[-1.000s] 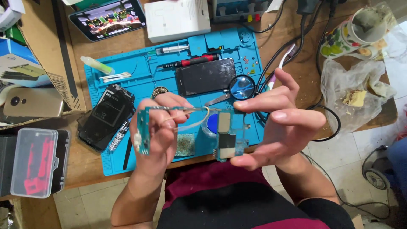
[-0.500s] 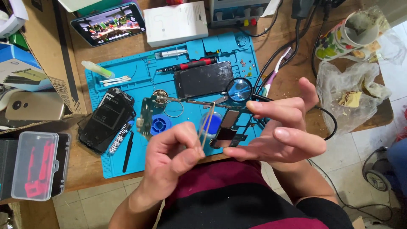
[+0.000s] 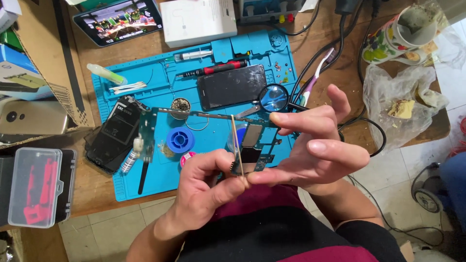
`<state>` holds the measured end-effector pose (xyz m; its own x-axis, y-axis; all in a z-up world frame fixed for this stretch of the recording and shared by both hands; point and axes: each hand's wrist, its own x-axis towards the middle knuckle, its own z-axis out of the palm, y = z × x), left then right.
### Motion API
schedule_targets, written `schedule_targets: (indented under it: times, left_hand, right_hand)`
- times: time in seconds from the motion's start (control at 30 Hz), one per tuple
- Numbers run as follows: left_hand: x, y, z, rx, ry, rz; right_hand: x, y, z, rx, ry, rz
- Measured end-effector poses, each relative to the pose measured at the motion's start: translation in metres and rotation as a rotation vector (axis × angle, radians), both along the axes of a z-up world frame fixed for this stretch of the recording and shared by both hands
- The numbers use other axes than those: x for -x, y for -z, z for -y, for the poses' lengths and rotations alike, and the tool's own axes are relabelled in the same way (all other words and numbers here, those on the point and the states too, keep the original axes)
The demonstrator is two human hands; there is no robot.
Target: A person repairs a mobile phone motherboard by securing components with a rubber band and inspecting the assembly on a specialized repair mat.
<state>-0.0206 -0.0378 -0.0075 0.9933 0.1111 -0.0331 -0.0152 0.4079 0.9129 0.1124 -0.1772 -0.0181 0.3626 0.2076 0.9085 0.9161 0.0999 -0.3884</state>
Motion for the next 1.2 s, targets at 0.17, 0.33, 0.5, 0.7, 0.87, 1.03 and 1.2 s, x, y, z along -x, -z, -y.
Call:
schedule_targets:
  times: [0.17,0.33,0.5,0.7,0.87,1.03,1.2]
  left_hand:
    - [0.000,0.009,0.000,-0.050,0.005,0.006]
    - [-0.005,-0.006,-0.004,-0.185,0.049,0.029]
    - [-0.009,-0.014,-0.015,-0.383,0.108,0.007]
    - [-0.014,-0.015,-0.031,-0.207,-0.010,0.046]
    - [-0.025,-0.020,-0.042,-0.059,0.097,0.011]
    - [-0.035,-0.028,-0.043,-0.022,0.089,-0.046]
    - [-0.046,-0.028,-0.033,-0.129,-0.001,0.078]
  right_hand:
    - [0.003,-0.003,-0.003,-0.055,-0.129,-0.077]
    - [0.010,-0.004,-0.004,0.025,-0.212,-0.111]
    - [0.019,-0.010,-0.003,0.130,-0.295,-0.138]
    - [0.019,-0.008,-0.003,0.118,-0.348,-0.154]
    - [0.016,-0.005,0.002,0.198,-0.403,-0.104]
    - [0.009,-0.008,0.019,0.247,-0.382,-0.134]
    - [0.002,-0.006,0.027,0.253,-0.422,-0.089]
